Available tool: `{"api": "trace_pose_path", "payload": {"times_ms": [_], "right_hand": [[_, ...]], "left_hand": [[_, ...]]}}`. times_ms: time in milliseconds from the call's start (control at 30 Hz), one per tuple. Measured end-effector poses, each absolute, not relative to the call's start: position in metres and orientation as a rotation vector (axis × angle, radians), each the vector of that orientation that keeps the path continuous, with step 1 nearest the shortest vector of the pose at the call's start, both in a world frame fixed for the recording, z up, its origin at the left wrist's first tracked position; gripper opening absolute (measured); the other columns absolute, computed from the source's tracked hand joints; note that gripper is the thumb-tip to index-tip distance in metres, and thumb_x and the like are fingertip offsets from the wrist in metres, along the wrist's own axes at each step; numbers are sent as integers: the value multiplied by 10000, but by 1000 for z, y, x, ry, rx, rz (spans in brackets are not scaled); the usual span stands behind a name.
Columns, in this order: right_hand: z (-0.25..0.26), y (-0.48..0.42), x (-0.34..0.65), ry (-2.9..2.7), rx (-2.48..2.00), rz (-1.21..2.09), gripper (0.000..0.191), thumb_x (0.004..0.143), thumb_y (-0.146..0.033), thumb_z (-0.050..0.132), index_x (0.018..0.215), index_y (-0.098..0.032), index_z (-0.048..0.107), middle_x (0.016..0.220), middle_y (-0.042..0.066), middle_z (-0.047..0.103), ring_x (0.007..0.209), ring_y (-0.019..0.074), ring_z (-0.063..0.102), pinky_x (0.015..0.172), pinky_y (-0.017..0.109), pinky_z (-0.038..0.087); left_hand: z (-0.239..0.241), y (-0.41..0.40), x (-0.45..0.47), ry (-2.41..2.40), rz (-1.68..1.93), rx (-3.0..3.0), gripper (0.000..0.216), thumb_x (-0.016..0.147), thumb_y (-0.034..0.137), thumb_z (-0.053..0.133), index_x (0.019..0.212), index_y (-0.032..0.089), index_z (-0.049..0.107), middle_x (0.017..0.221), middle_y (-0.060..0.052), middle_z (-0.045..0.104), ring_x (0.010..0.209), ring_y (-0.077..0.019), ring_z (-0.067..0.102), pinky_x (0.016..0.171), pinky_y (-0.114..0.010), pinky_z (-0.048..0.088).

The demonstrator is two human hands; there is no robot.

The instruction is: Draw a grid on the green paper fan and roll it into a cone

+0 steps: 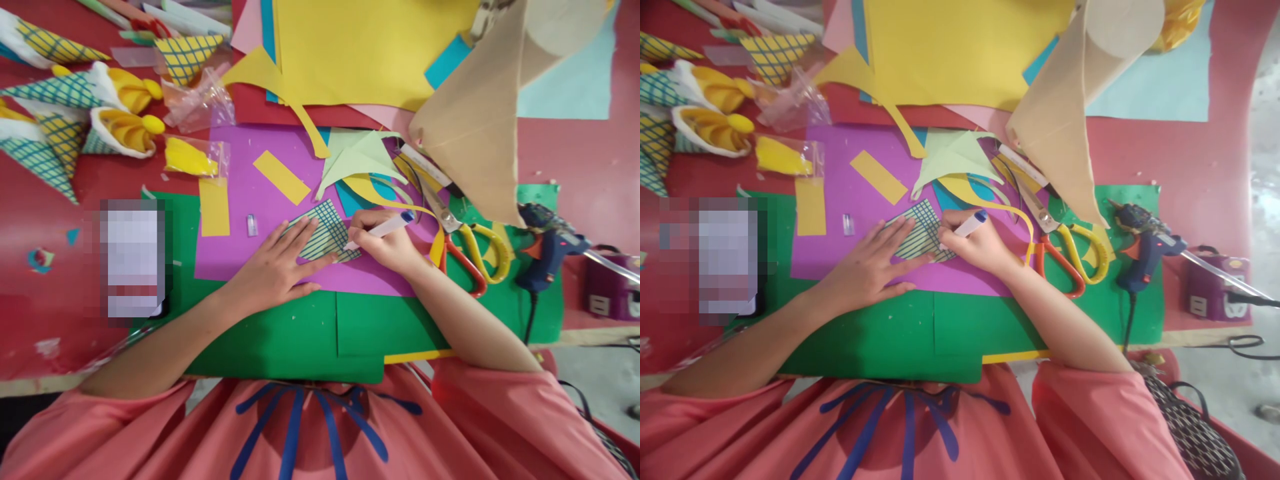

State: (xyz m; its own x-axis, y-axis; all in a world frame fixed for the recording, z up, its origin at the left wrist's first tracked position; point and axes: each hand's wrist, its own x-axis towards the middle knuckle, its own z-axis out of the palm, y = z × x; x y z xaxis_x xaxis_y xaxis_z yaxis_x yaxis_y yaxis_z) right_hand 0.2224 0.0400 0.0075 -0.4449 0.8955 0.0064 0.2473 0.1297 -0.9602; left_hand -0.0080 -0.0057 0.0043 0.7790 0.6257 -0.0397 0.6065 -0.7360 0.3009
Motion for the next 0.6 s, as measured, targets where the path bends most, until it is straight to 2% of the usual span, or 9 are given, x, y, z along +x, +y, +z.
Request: {"api": "trace_pose_path", "payload": {"times_ms": [600], "right_hand": [[4,40,224,-1885,-1012,1349,308,757,-140,497,490,-184,348,489,-61,300,483,58,277,473,241,216]], "left_hand": [[3,-6,-8,944,127,2680,581,893,410,523,1433,344,322,1587,-117,18,1424,-378,195,1128,-562,226]]}}
